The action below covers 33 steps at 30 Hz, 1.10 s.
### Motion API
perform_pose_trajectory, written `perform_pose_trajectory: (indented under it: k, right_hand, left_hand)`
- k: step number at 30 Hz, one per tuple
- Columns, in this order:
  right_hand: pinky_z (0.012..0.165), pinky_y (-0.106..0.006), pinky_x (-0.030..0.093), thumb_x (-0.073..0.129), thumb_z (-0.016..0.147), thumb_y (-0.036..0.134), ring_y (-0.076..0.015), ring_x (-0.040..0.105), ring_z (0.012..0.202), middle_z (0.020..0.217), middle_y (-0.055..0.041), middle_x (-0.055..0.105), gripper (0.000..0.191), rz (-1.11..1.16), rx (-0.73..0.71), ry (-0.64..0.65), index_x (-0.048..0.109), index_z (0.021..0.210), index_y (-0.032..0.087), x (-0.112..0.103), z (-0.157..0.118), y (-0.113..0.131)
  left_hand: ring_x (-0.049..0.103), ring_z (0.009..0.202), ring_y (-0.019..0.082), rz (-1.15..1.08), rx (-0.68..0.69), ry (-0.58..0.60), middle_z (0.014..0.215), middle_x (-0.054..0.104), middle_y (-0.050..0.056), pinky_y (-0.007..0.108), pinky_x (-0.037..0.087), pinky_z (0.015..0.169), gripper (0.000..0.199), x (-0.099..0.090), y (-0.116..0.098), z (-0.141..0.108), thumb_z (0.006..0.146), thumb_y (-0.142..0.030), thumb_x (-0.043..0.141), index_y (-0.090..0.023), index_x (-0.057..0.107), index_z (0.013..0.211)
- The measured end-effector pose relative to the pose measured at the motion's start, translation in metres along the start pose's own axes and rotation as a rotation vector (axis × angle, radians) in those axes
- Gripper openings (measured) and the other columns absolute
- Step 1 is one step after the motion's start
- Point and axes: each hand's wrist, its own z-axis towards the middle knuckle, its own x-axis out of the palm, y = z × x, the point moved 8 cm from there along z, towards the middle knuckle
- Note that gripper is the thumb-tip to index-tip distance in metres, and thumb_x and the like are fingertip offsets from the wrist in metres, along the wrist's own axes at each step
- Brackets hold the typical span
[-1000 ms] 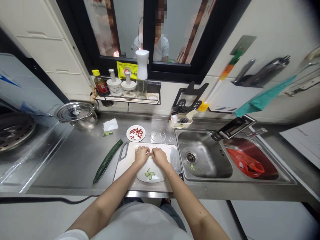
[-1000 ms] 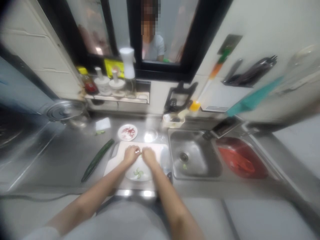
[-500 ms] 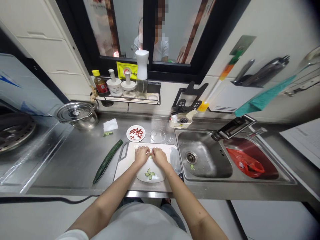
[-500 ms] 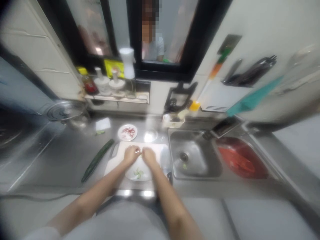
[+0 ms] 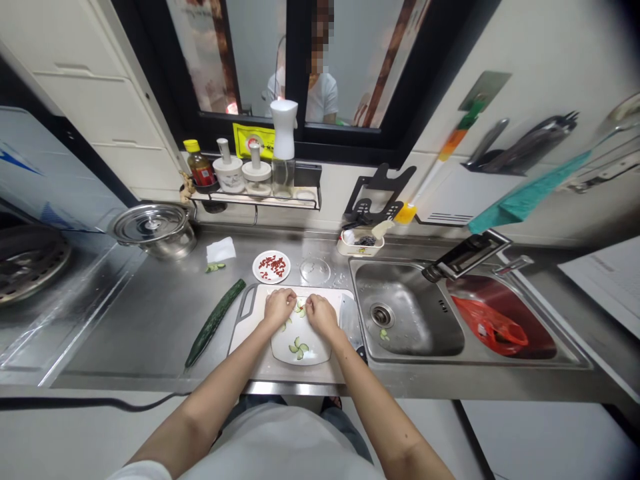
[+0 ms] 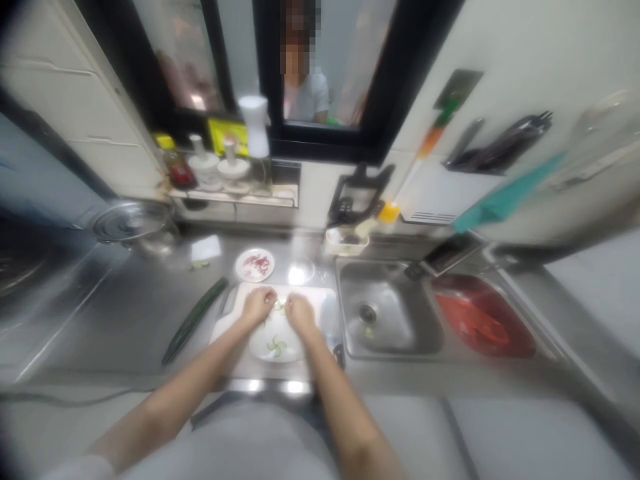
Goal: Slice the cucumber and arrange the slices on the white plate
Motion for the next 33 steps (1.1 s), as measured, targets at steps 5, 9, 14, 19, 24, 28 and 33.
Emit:
perform_pose_trajectory:
  k: [5, 9, 14, 19, 24, 28, 33]
  right_hand:
    - [0.071, -0.024, 0.033, 0.043, 0.09, 0.022, -0.0161, 0.054, 0.079, 0.086, -0.0054, 0.065, 0.02, 0.106, -0.011, -0.087, 0.062, 0.095, 0.018, -0.011, -0.013, -0.004]
    - [0.067, -0.024, 0.033, 0.042, 0.089, 0.023, -0.0157, 0.054, 0.073, 0.08, -0.004, 0.064, 0.021, 0.172, 0.022, -0.105, 0.062, 0.095, 0.018, -0.016, -0.024, -0.009]
    - [0.064, -0.023, 0.034, 0.041, 0.088, 0.024, -0.0149, 0.054, 0.071, 0.078, -0.0033, 0.063, 0.021, 0.213, 0.045, -0.114, 0.062, 0.091, 0.019, -0.018, -0.031, -0.009]
    - [0.066, -0.023, 0.035, 0.041, 0.088, 0.024, -0.0148, 0.054, 0.072, 0.078, -0.0032, 0.063, 0.021, 0.219, 0.014, -0.13, 0.061, 0.088, 0.019, -0.02, -0.034, -0.004]
    - [0.066, -0.023, 0.035, 0.041, 0.088, 0.025, -0.0147, 0.054, 0.072, 0.076, -0.0027, 0.062, 0.021, 0.223, 0.031, -0.117, 0.061, 0.088, 0.019, -0.019, -0.037, -0.005]
    - [0.068, -0.023, 0.036, 0.041, 0.089, 0.025, -0.015, 0.054, 0.073, 0.077, -0.0029, 0.062, 0.022, 0.231, 0.032, -0.106, 0.062, 0.088, 0.019, -0.018, -0.038, -0.006]
    - [0.068, -0.023, 0.037, 0.041, 0.089, 0.026, -0.0152, 0.054, 0.074, 0.078, -0.003, 0.062, 0.022, 0.224, 0.031, -0.114, 0.062, 0.087, 0.019, -0.018, -0.037, -0.007]
  left_hand:
    - [0.061, 0.09, 0.019, 0.004, -0.123, -0.127, 0.095, 0.071, 0.004, 0.027, 0.041, 0.077, 0.021, -0.035, 0.038, 0.021, 0.083, -0.028, 0.053, -0.024, 0.069, 0.095]
    - [0.062, 0.09, 0.021, 0.04, -0.237, -0.201, 0.096, 0.071, 0.005, 0.028, 0.042, 0.075, 0.025, -0.06, 0.074, 0.039, 0.085, -0.032, 0.049, -0.024, 0.069, 0.099]
    - [0.06, 0.098, 0.024, 0.167, -0.285, -0.157, 0.105, 0.07, 0.009, 0.032, 0.043, 0.083, 0.028, -0.071, 0.096, 0.061, 0.086, -0.036, 0.051, -0.025, 0.069, 0.105]
    - [0.057, 0.104, 0.028, 0.281, -0.285, -0.102, 0.11, 0.067, 0.013, 0.038, 0.042, 0.089, 0.031, -0.073, 0.103, 0.077, 0.086, -0.034, 0.049, -0.023, 0.07, 0.107]
    - [0.056, 0.105, 0.029, 0.33, -0.264, -0.044, 0.107, 0.067, 0.013, 0.039, 0.041, 0.089, 0.031, -0.07, 0.105, 0.085, 0.086, -0.037, 0.05, -0.022, 0.071, 0.103]
    - [0.055, 0.105, 0.029, 0.343, -0.241, -0.027, 0.103, 0.067, 0.014, 0.038, 0.041, 0.089, 0.03, -0.065, 0.102, 0.087, 0.084, -0.038, 0.052, -0.021, 0.071, 0.097]
    - [0.055, 0.105, 0.031, 0.334, -0.223, -0.057, 0.102, 0.066, 0.016, 0.039, 0.041, 0.089, 0.031, -0.065, 0.098, 0.087, 0.082, -0.041, 0.054, -0.018, 0.071, 0.095]
